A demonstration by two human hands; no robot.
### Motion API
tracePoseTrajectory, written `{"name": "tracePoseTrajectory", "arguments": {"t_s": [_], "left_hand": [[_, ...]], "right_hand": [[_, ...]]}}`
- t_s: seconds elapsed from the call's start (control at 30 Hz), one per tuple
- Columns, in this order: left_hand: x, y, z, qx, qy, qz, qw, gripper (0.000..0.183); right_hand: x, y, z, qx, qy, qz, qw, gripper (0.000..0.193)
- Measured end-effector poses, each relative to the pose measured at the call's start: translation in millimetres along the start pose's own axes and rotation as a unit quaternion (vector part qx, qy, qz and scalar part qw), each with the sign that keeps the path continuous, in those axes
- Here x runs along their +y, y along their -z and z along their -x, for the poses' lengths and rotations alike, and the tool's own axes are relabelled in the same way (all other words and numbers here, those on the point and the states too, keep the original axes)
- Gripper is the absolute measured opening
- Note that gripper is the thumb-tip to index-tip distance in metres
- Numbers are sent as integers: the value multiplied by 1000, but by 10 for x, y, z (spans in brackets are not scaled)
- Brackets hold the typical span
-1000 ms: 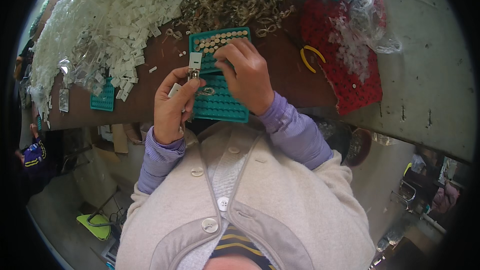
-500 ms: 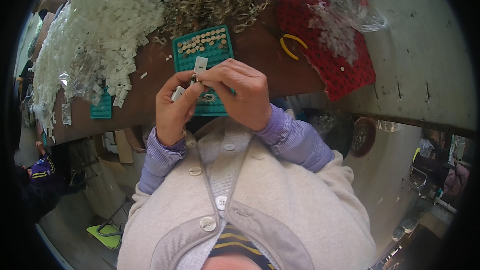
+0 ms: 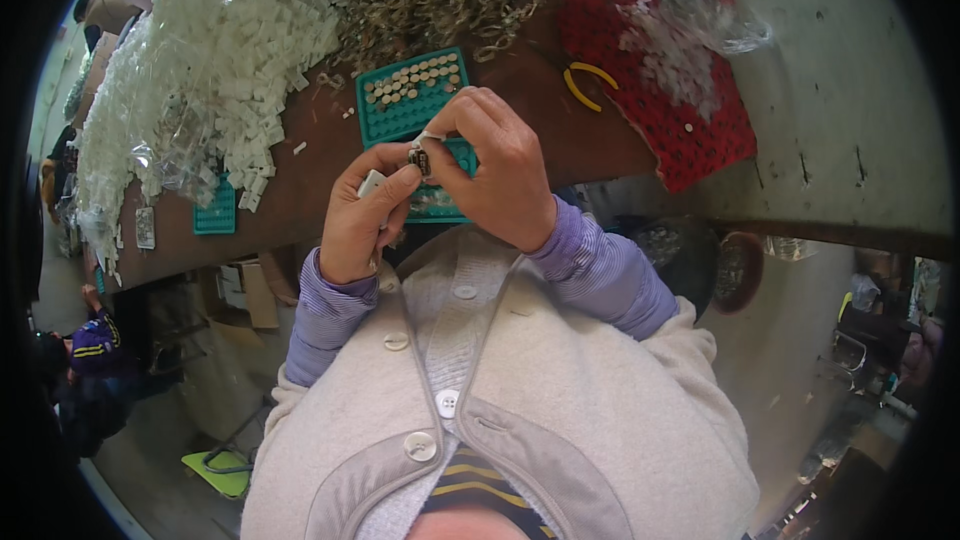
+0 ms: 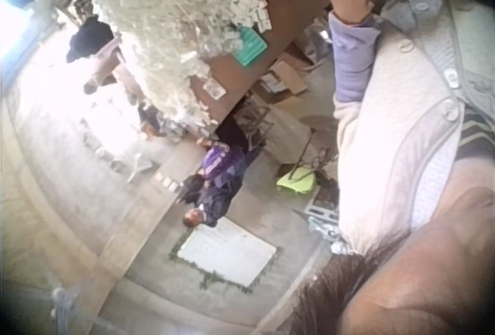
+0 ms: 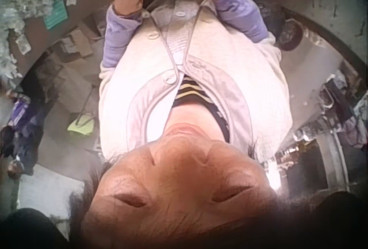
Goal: The person assembles small white plastic housings with metal contacts and wire leads. They repeatedly insert contacts, attach wires, and test the assembly by pressing a button that causes a red LED to light. Completed units are placed into a green tray on the table.
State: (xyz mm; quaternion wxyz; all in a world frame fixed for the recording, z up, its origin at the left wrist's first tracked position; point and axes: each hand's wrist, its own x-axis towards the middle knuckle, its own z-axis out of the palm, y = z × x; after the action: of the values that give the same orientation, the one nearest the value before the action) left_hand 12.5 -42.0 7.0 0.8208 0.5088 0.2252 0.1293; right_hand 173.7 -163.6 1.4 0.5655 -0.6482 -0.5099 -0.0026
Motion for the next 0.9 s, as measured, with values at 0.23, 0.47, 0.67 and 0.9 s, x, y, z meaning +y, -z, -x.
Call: {"name": "tracePoseTrajectory", "arguments": {"t_s": [0.23, 0.47, 0.67, 0.9], "left_hand": [[-62, -283, -160, 50, -10, -18, 999, 13], [-82, -617, -504, -81, 151, 55, 984, 17], [-77, -454, -667, -58, 102, 89, 989, 18], [36, -365, -618, -53, 50, 34, 997, 13]], "right_hand": [[67, 201, 117, 38, 92, -50, 994, 26], [224, 559, 254, 72, 96, 84, 989, 26], [695, 1209, 282, 126, -10, 276, 953, 26], [1221, 1563, 270, 112, -86, 471, 871, 9]]}}
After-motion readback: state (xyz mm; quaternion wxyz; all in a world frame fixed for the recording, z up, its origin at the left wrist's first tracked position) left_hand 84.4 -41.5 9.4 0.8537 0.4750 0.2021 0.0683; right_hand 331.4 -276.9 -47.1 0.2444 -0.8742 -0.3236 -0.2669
